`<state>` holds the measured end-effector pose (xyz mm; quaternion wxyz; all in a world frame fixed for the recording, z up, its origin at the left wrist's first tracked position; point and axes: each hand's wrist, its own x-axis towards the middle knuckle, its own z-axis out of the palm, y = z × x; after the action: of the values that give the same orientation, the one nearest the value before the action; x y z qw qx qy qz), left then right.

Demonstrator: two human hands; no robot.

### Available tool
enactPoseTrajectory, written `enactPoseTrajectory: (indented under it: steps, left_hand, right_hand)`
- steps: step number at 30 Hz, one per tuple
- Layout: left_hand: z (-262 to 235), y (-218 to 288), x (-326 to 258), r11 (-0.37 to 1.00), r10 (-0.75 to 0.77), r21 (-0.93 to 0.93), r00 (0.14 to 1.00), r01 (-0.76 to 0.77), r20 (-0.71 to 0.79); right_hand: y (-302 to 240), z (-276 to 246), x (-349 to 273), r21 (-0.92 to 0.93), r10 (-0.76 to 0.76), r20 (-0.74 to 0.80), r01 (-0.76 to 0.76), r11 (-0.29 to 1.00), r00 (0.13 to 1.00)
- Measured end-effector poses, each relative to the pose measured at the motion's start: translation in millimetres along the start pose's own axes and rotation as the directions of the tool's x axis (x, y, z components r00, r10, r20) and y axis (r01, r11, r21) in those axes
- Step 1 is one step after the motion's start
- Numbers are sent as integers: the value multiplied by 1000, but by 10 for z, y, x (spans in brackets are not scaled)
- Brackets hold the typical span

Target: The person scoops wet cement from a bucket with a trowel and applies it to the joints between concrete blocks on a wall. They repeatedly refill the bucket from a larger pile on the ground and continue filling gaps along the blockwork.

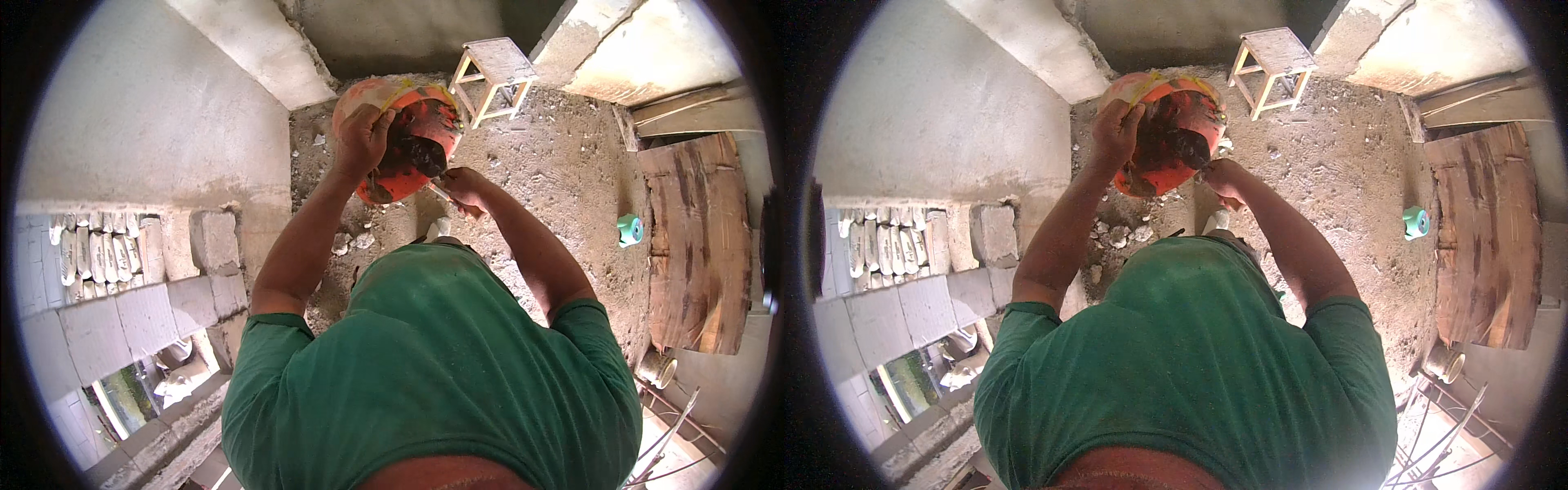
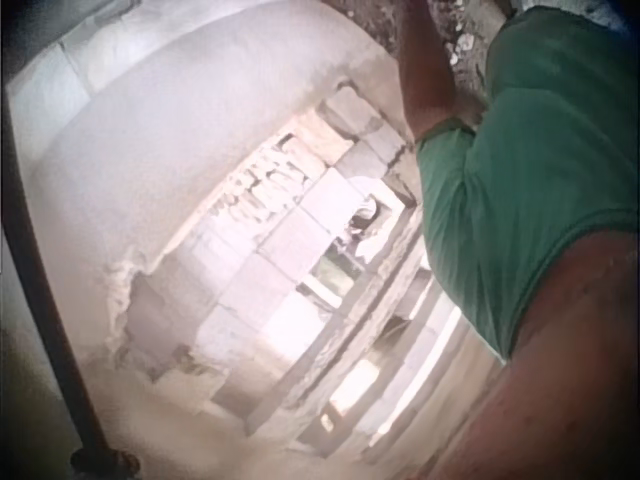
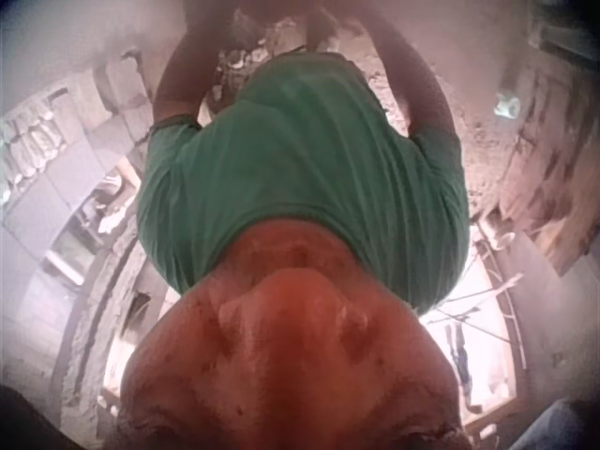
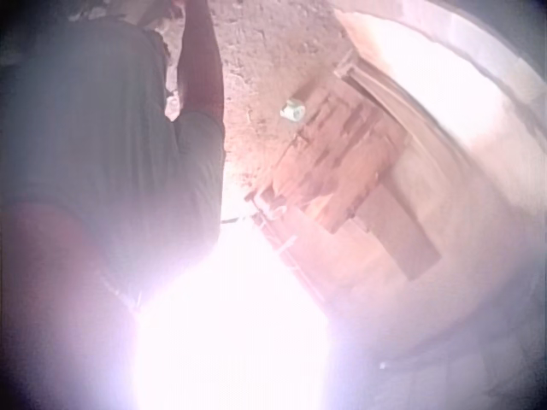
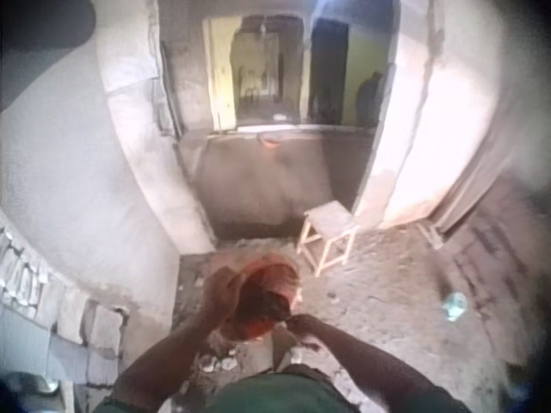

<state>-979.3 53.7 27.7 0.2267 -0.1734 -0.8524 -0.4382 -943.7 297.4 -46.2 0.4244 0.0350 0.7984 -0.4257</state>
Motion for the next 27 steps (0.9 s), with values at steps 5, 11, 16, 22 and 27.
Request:
enactPoseTrajectory:
  steps: [5,11,16,22,27]
  left_hand:
    - [287,-130,602,997,-42,-74,992,34,-122]
    - [253,-716,1063,984,-150,56,961,168,-231]
    - [241,-1346,1421,932,-336,61,917,356,-215]
    - [216,-1916,1837,890,-413,121,890,439,-192]
    - [143,-2408,2173,889,-417,123,892,440,-175]
  right_hand:
    - [-281,-604,356,214,30,180,-69,974,983]
    - [-836,-833,490,-499,-375,-75,291,816,924]
    - [-1010,-987,1028,-582,-273,-68,184,792,959]
    - [-1423,-1131,1792,-604,-319,-50,226,764,946]
    - [-1986,-1446,2002,-628,-269,-43,184,757,962]
